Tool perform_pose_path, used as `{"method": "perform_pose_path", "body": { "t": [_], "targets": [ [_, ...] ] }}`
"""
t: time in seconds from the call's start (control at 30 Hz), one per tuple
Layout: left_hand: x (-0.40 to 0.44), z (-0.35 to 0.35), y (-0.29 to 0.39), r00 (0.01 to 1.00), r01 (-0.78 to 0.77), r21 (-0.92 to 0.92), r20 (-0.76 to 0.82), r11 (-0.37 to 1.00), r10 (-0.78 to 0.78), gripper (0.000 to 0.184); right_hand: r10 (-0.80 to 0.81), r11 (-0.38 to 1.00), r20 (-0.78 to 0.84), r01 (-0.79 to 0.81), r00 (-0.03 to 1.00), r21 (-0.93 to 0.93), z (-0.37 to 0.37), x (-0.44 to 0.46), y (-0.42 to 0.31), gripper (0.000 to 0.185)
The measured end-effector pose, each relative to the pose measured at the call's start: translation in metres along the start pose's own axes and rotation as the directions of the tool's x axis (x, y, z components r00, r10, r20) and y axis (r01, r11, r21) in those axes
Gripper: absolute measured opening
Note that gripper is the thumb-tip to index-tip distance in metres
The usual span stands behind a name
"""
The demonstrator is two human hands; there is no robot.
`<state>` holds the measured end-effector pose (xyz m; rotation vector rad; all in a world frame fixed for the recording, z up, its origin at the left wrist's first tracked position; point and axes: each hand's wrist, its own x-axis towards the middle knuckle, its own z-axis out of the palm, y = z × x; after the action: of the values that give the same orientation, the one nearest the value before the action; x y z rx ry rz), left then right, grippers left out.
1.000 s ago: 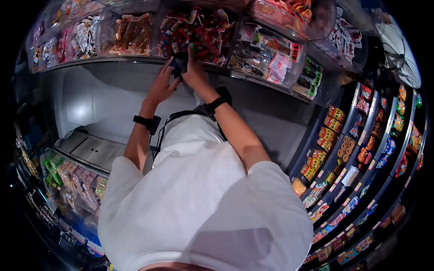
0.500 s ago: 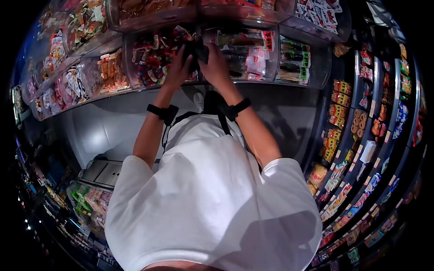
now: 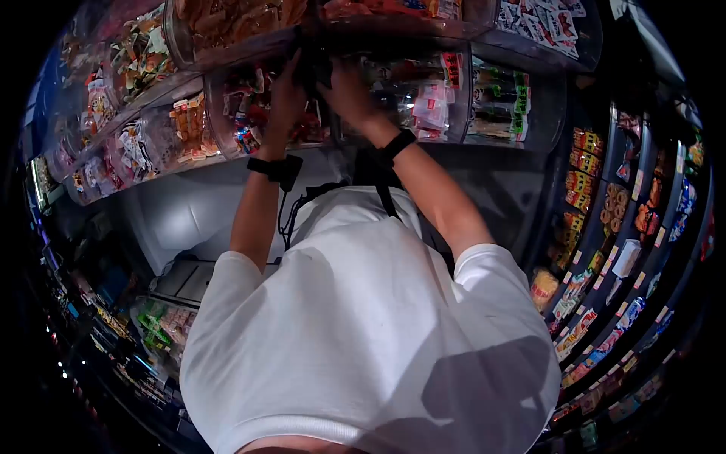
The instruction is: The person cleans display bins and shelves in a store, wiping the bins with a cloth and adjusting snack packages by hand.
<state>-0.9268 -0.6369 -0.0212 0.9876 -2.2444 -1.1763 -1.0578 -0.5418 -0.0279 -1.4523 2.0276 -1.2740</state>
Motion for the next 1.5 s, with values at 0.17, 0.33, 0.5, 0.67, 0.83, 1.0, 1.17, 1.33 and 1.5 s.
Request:
{"method": "perform_pose_path", "body": {
  "t": [0.17,0.33,0.5,0.67,0.83,1.0,1.17,1.33,1.5],
  "targets": [
    [-0.053,-0.001,0.021,0.993,0.101,0.008,0.057,0.995,-0.101,0.051,0.213,0.974,0.243,-0.226,0.946,0.023,-0.017,-0.056,-0.021,0.051],
    [-0.091,0.002,-0.004,0.952,0.080,0.027,0.295,0.996,-0.085,0.051,0.177,0.979,0.311,-0.200,0.934,0.044,-0.010,-0.111,-0.009,0.054],
    [-0.085,-0.001,0.003,0.945,0.010,0.022,0.326,1.000,-0.017,0.063,0.131,0.976,0.177,-0.159,0.975,0.152,0.002,-0.129,0.004,0.053],
    [-0.081,-0.002,0.007,0.929,0.175,-0.082,0.344,0.981,-0.137,0.052,0.294,0.939,-0.253,-0.230,0.922,0.255,0.012,-0.111,-0.030,0.030],
    [-0.083,-0.008,-0.014,0.847,0.271,-0.026,0.481,0.962,-0.225,0.058,0.410,0.893,-0.306,-0.311,0.859,0.325,0.050,-0.098,-0.044,0.038],
    [-0.087,-0.094,-0.039,0.904,0.243,0.015,0.359,0.970,-0.232,0.066,0.668,0.176,0.214,-0.431,0.713,0.885,0.090,-0.084,-0.088,0.043],
    [-0.056,-0.202,-0.067,0.996,0.067,0.144,0.046,0.987,-0.075,0.054,0.483,0.390,0.236,-0.449,0.843,0.804,0.163,-0.058,-0.149,0.049],
    [-0.003,-0.222,-0.128,0.988,0.141,0.417,-0.111,0.898,-0.103,0.065,0.070,0.514,-0.007,-0.030,0.998,0.857,0.114,-0.013,-0.319,0.024],
    [-0.023,-0.189,-0.159,0.953,0.281,0.288,-0.199,0.915,-0.230,0.091,-0.599,0.462,-0.198,0.537,0.776,0.706,0.074,0.004,-0.474,0.017]
  ]
}}
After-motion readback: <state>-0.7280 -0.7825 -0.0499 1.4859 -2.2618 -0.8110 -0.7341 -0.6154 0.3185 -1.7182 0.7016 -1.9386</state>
